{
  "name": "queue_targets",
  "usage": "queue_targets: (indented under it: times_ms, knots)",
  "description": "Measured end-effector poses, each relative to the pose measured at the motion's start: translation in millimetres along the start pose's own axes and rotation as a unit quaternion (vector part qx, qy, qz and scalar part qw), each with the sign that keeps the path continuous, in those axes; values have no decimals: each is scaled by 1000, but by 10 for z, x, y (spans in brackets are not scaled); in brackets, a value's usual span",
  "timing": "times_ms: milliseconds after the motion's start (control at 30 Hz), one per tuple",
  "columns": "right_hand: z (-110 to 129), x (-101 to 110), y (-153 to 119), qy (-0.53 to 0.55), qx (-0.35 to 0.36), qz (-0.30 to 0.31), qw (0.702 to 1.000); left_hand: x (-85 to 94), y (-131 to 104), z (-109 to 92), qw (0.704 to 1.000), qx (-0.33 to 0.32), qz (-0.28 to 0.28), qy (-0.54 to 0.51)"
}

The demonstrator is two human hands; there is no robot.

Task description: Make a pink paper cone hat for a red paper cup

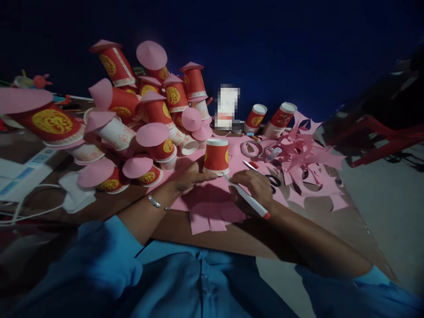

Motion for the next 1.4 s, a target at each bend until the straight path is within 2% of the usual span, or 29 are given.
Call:
queue_targets:
  times_ms: [200,367,600,833,1133,1400]
  knots:
    - [-175,35,-30,-12,-57,-13,998,-78,29,-109,996,-42,9,-72]
    - [-232,-17,-77,-17,-71,4,997,-79,46,-38,992,-28,5,-125]
    - [-185,-81,-113,10,-46,31,998,-44,18,-31,995,-25,0,-94]
    - [-44,-29,-41,12,-15,5,1000,-4,13,31,999,-1,8,-34]
    - [-9,-57,-24,-11,-3,21,1000,-20,25,20,1000,-4,10,-27]
    - [2,-40,-3,-15,-4,10,1000,-6,22,24,999,-8,7,-31]
Point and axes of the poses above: each hand's wrist, its own y-axis towards the middle knuckle, its own x-axis out of the back of the hand, z = x × y, the point moved 10 cm from there along y, towards the middle knuckle, and after that the axes turned 10 degrees about -x, right-handed, at the moved point
